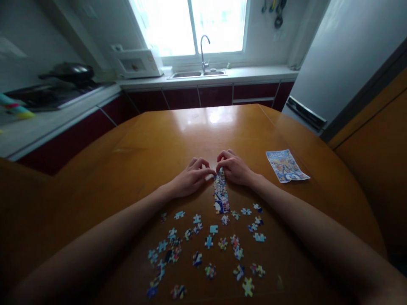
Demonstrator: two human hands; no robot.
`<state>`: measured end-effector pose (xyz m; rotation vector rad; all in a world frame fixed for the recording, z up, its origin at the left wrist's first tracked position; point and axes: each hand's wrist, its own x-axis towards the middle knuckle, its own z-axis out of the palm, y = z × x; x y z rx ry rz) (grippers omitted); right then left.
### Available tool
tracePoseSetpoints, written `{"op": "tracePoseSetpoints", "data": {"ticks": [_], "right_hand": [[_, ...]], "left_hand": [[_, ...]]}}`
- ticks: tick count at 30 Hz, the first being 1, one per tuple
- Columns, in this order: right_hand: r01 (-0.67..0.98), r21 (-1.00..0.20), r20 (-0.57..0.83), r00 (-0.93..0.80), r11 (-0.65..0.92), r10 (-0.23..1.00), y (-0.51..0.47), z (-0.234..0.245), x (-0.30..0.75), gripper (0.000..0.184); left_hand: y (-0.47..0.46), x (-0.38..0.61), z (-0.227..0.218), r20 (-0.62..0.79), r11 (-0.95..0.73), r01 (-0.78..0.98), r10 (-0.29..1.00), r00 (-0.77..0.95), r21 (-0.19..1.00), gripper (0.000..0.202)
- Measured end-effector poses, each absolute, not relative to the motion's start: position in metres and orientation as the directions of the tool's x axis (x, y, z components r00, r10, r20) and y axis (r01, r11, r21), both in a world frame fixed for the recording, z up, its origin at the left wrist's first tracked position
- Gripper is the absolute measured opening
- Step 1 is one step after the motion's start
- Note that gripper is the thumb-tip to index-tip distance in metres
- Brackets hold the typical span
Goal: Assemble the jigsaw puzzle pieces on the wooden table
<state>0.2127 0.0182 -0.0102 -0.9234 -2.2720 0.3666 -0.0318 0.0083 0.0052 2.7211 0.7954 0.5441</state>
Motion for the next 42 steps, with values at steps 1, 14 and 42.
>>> {"op": "tracePoseSetpoints", "data": {"ticks": [1,14,42], "right_hand": [[0.520,-0.469,0.464,-0.543,0.714,0.700,0.0188,-0.0105,0.2130,0.025],[0.452,-0.570,0.488,-0.486,0.686,0.725,0.0226,-0.0118,0.2142,0.027],[0.510,-0.662,0.500,-0.245,0.549,0.830,0.0238,-0.0078,0.2157,0.019]], "left_hand": [[0.0084,-0.0318,0.0046,0.290,-0.816,0.468,0.564,0.773,0.339,0.028],[0.0067,-0.0296,0.0030,0.317,-0.797,0.507,0.598,0.736,0.327,0.025],[0.0149,-0.0291,-0.0033,0.400,-0.648,0.626,0.761,0.511,0.434,0.025]]}}
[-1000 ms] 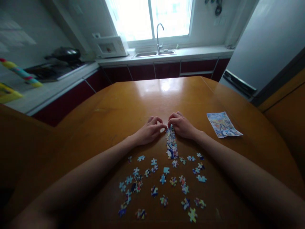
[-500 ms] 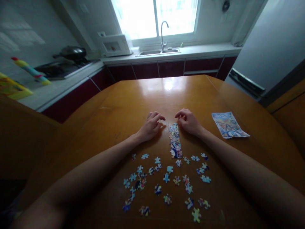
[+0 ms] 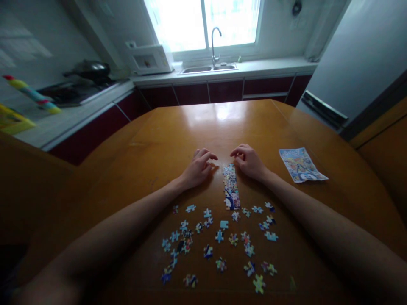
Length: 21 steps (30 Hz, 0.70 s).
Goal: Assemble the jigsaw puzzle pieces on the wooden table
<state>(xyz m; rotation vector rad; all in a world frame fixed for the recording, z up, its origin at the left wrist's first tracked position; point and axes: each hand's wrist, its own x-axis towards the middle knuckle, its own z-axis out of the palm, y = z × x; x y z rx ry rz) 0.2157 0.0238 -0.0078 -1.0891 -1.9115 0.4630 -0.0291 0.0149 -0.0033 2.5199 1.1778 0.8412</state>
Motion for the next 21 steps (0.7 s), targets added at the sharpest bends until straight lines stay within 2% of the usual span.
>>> {"op": "tracePoseSetpoints", "data": {"ticks": [2,4,8,11,16,21], "right_hand": [[0.513,-0.579,0.550,-0.328,0.634,0.768,0.014,0.007,0.213,0.016],[0.459,-0.496,0.542,-0.500,0.737,0.675,-0.002,0.025,0.206,0.014],[0.285,-0.474,0.357,-0.802,0.833,0.478,-0.042,0.050,0.180,0.014],[0.224,-0.468,0.218,-0.908,0.855,0.357,-0.061,0.051,0.163,0.018],[0.215,-0.483,0.177,-0.926,0.849,0.335,-0.066,0.041,0.156,0.019],[0.318,-0.357,0.184,-0.898,0.878,0.399,-0.066,0.032,0.155,0.010]], "left_hand": [[0.015,-0.029,-0.003,0.401,-0.643,0.629,0.765,0.504,0.436,0.026],[0.016,-0.029,-0.004,0.404,-0.640,0.629,0.768,0.497,0.441,0.026],[0.017,-0.029,-0.006,0.424,-0.634,0.622,0.772,0.474,0.460,0.027],[0.018,-0.029,-0.007,0.436,-0.632,0.622,0.772,0.462,0.461,0.026],[0.017,-0.029,-0.007,0.440,-0.628,0.625,0.775,0.453,0.463,0.020],[0.015,-0.028,-0.005,0.429,-0.620,0.632,0.782,0.452,0.465,0.013]]}}
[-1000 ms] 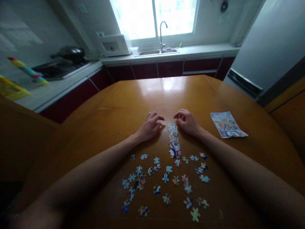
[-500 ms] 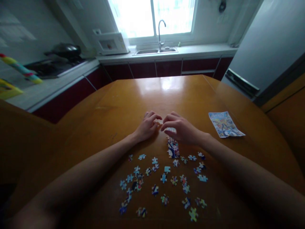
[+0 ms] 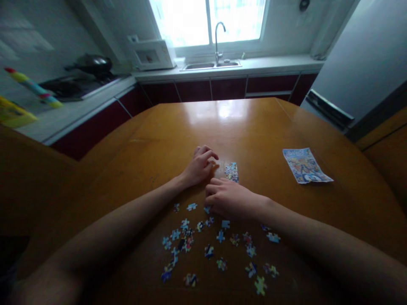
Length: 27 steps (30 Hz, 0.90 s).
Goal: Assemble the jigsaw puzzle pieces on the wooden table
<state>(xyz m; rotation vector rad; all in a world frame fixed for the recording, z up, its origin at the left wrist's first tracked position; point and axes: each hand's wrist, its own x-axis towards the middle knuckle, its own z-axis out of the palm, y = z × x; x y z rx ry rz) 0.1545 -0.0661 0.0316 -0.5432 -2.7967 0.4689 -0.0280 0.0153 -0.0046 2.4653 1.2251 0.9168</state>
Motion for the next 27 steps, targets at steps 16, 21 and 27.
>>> {"op": "tracePoseSetpoints", "data": {"ticks": [16,21,27], "right_hand": [[0.267,-0.464,0.201,-0.897,0.845,0.394,-0.055,0.036,0.166,0.020],[0.272,-0.459,0.213,-0.891,0.846,0.402,-0.055,0.033,0.166,0.016],[0.297,-0.463,0.237,-0.866,0.835,0.440,-0.052,0.035,0.166,0.012]], "left_hand": [[0.015,-0.029,-0.006,0.421,-0.619,0.622,0.784,0.456,0.480,0.012],[0.015,-0.028,-0.004,0.420,-0.615,0.619,0.788,0.451,0.489,0.011],[0.015,-0.028,-0.005,0.436,-0.627,0.615,0.777,0.454,0.479,0.017]]}}
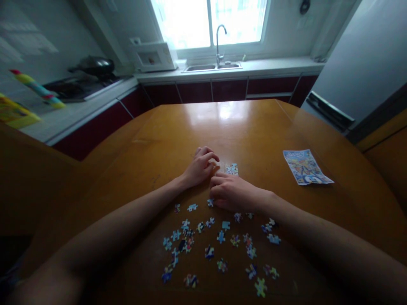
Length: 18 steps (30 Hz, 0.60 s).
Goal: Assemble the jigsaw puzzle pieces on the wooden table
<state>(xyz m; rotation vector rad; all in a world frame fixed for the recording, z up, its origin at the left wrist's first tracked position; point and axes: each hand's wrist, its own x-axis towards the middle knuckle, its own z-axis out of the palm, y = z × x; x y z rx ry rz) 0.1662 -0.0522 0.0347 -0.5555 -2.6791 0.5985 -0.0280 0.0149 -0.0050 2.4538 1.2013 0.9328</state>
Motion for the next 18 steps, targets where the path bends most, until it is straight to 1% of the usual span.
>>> {"op": "tracePoseSetpoints", "data": {"ticks": [3,5,8,10,13,18], "right_hand": [[0.318,-0.506,0.300,-0.807,0.802,0.509,-0.038,0.037,0.176,0.013],[0.358,-0.525,0.370,-0.721,0.772,0.586,-0.022,0.037,0.189,0.011],[0.493,-0.559,0.454,-0.491,0.667,0.744,0.007,0.028,0.215,0.007],[0.552,-0.577,0.475,-0.372,0.602,0.797,0.021,0.018,0.229,0.005],[0.584,-0.570,0.469,-0.346,0.578,0.813,0.029,0.003,0.236,0.004],[0.581,-0.551,0.447,-0.401,0.599,0.800,0.021,-0.006,0.221,0.007]], "left_hand": [[0.016,-0.029,-0.006,0.433,-0.628,0.618,0.776,0.458,0.473,0.020],[0.017,-0.030,-0.006,0.429,-0.627,0.622,0.777,0.461,0.468,0.020],[0.017,-0.030,-0.006,0.420,-0.628,0.625,0.777,0.469,0.464,0.018],[0.017,-0.031,-0.005,0.415,-0.635,0.617,0.772,0.482,0.464,0.017],[0.016,-0.031,-0.003,0.408,-0.664,0.596,0.748,0.524,0.453,0.020],[0.015,-0.031,0.000,0.375,-0.694,0.586,0.720,0.584,0.419,0.027]]}}
